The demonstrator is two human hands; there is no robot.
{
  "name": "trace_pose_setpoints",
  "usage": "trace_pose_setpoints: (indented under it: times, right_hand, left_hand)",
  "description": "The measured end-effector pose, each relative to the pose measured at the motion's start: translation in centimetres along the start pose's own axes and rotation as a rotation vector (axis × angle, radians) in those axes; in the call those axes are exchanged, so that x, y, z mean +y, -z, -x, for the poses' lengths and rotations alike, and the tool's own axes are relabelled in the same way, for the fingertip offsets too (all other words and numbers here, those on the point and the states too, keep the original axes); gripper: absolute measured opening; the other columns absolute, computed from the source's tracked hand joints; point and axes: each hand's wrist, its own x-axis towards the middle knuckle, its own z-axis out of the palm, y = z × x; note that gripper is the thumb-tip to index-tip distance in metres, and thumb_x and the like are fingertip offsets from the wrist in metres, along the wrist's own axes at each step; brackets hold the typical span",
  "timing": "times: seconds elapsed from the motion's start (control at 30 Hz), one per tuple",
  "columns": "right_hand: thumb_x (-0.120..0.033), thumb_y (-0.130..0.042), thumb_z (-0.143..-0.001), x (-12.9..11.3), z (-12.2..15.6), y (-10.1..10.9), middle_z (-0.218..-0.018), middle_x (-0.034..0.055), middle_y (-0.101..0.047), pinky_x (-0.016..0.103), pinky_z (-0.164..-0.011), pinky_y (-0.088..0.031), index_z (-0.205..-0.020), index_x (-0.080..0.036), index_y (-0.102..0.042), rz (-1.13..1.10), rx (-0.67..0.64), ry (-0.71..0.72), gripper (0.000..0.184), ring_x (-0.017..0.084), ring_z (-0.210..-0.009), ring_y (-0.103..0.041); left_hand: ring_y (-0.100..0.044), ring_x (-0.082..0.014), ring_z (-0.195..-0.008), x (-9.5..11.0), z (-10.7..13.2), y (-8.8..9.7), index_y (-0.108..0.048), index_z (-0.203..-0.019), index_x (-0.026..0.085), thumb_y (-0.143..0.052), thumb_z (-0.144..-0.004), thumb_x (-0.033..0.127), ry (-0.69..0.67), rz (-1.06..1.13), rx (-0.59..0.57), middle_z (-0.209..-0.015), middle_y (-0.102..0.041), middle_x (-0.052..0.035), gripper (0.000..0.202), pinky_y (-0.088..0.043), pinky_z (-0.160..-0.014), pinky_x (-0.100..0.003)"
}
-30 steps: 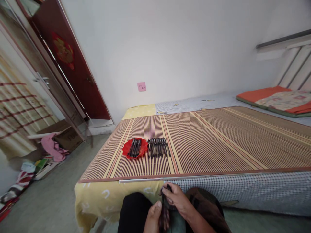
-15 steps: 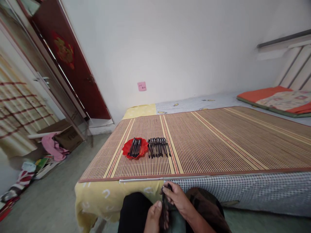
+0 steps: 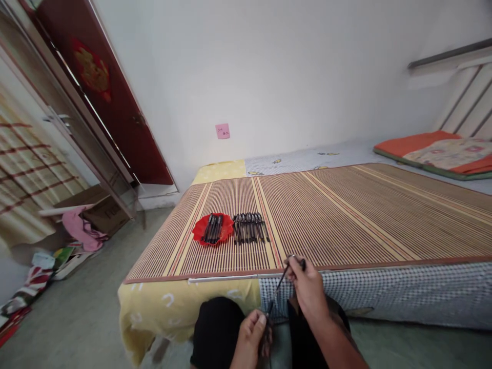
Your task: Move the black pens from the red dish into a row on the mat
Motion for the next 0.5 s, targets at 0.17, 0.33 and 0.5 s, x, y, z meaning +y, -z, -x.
trace_pose_setpoints:
  times: [0.17, 0.33, 0.5]
  right_hand:
    - [-0.040, -0.091, -0.057, -4.0, -1.2, 1.0, -0.069, -0.0053, -0.058, 0.017, -0.047, -0.042, -0.075, -0.019, -0.063, -0.202, 0.087, 0.073, 0.039, 0.006, -0.055, -0.048]
    - [-0.043, -0.093, -0.052, -3.1, 1.1, 0.3, -0.068, -0.0040, -0.059, 0.017, -0.047, -0.042, -0.073, -0.019, -0.065, -0.164, -0.012, -0.113, 0.043, 0.007, -0.055, -0.049]
    - [-0.045, -0.092, -0.054, -1.2, 3.4, -1.4, -0.067, -0.0027, -0.062, 0.019, -0.049, -0.043, -0.075, -0.018, -0.069, -0.122, -0.121, -0.190, 0.041, 0.007, -0.054, -0.050]
  left_hand:
    - [-0.028, -0.0029, -0.038, 1.0, 0.2, -0.5, -0.049, -0.071, 0.019, -0.069, -0.071, 0.070, 0.005, 0.048, 0.064, -0.050, -0.044, 0.0088, 0.055, -0.020, -0.038, -0.018]
    - [-0.030, -0.0035, -0.050, 3.6, 0.4, -2.0, -0.051, -0.081, 0.018, -0.075, -0.074, 0.060, -0.022, 0.138, 0.140, -0.062, -0.043, 0.0081, 0.049, -0.018, -0.043, -0.017]
    - [-0.026, -0.0034, -0.048, 5.5, 0.4, -2.7, -0.053, -0.082, 0.017, -0.078, -0.072, 0.057, -0.054, 0.102, 0.107, -0.060, -0.041, 0.0091, 0.048, -0.017, -0.044, -0.019]
